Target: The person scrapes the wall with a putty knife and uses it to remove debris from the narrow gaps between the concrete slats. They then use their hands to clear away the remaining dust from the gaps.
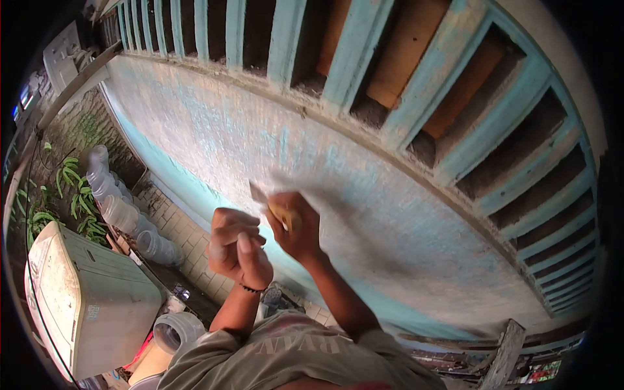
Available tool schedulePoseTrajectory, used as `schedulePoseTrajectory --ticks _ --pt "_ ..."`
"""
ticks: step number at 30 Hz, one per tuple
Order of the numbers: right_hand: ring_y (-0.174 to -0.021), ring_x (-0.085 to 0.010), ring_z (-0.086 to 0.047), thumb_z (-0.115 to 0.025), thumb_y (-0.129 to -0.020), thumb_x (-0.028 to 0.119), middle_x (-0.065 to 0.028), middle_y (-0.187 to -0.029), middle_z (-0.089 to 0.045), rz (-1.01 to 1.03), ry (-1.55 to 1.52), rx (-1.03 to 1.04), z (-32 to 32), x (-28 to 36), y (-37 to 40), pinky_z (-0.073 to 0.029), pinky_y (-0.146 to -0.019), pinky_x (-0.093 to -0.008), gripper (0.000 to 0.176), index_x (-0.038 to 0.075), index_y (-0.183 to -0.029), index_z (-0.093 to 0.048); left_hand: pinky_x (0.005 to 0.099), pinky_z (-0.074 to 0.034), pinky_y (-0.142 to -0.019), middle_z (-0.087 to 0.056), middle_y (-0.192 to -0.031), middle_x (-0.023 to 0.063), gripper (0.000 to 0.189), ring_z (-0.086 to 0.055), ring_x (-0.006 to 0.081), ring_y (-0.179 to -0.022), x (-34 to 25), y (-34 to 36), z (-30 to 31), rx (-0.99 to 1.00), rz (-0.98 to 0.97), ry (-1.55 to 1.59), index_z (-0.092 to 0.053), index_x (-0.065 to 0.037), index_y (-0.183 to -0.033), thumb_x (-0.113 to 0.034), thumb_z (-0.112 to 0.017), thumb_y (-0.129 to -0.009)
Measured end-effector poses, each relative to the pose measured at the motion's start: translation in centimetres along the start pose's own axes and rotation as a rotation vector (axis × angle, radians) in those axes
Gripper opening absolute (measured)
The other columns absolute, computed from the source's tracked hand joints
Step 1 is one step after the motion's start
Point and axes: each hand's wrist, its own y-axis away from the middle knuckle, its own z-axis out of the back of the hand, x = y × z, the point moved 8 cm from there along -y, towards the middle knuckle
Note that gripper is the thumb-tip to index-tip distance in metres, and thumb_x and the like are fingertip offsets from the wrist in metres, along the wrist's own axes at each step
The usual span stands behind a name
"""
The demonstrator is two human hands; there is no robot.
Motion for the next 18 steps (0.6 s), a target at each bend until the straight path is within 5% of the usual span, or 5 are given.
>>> schedulePoseTrajectory --ticks 2,8,12,16,18 --pt "-0.083 -0.0323 -0.065 -0.074 -0.088 0.002 -0.0122 -0.093 -0.067 0.003 0.087 0.075 -0.7 -3.7 5.6 -0.053 -0.074 -0.0404 0.014 0.005 -0.098 -0.065 0.0364 -0.047 -0.068 -0.062 -0.072 0.0114 0.017 -0.058 0.0246 -0.074 0.2 -1.0 0.4 0.049 -0.124 -0.042 -0.058 0.002 -0.089 -0.013 -0.056 -0.096" --pt "-0.087 -0.0343 -0.070 -0.075 -0.088 0.005 -0.0159 -0.095 -0.069 -0.496 0.108 0.064 4.9 -10.9 19.2 -0.055 -0.077 -0.0423 0.017 0.003 -0.103 -0.067 0.0405 -0.048 -0.072 -0.067 -0.078 0.0141 0.017 -0.061 0.0312 -0.078 2.2 -0.9 -2.2 0.263 -0.086 -0.175 -0.063 0.003 -0.093 -0.014 -0.062 -0.087" --pt "-0.091 -0.0364 -0.071 -0.078 -0.086 0.010 -0.0173 -0.094 -0.072 -0.650 0.243 0.136 8.7 -13.1 24.8 -0.056 -0.080 -0.0442 0.016 0.004 -0.099 -0.070 0.0452 -0.048 -0.076 -0.068 -0.085 0.0173 0.024 -0.063 0.0358 -0.083 0.5 1.5 -7.7 0.541 -0.121 -0.124 -0.065 0.002 -0.096 -0.020 -0.066 -0.086" --pt "-0.100 -0.0366 -0.069 -0.079 -0.087 0.016 -0.0180 -0.101 -0.071 -0.658 0.499 0.224 11.7 -14.7 30.1 -0.054 -0.086 -0.0455 0.024 0.004 -0.105 -0.069 0.0503 -0.052 -0.094 -0.066 -0.123 0.0180 0.047 -0.064 0.0401 -0.114 -4.6 5.3 -15.6 0.941 -0.180 0.038 -0.069 0.000 -0.123 -0.023 -0.073 -0.082" --pt "-0.106 -0.0365 -0.066 -0.079 -0.087 0.018 -0.0188 -0.107 -0.069 -0.674 0.529 0.202 13.0 -15.1 31.4 -0.051 -0.091 -0.0461 0.029 0.004 -0.109 -0.067 0.0539 -0.042 -0.112 -0.054 -0.144 0.0203 0.065 -0.051 0.0396 -0.136 -7.3 8.4 -19.7 1.084 -0.317 0.093 -0.060 -0.002 -0.140 -0.033 -0.074 -0.084"
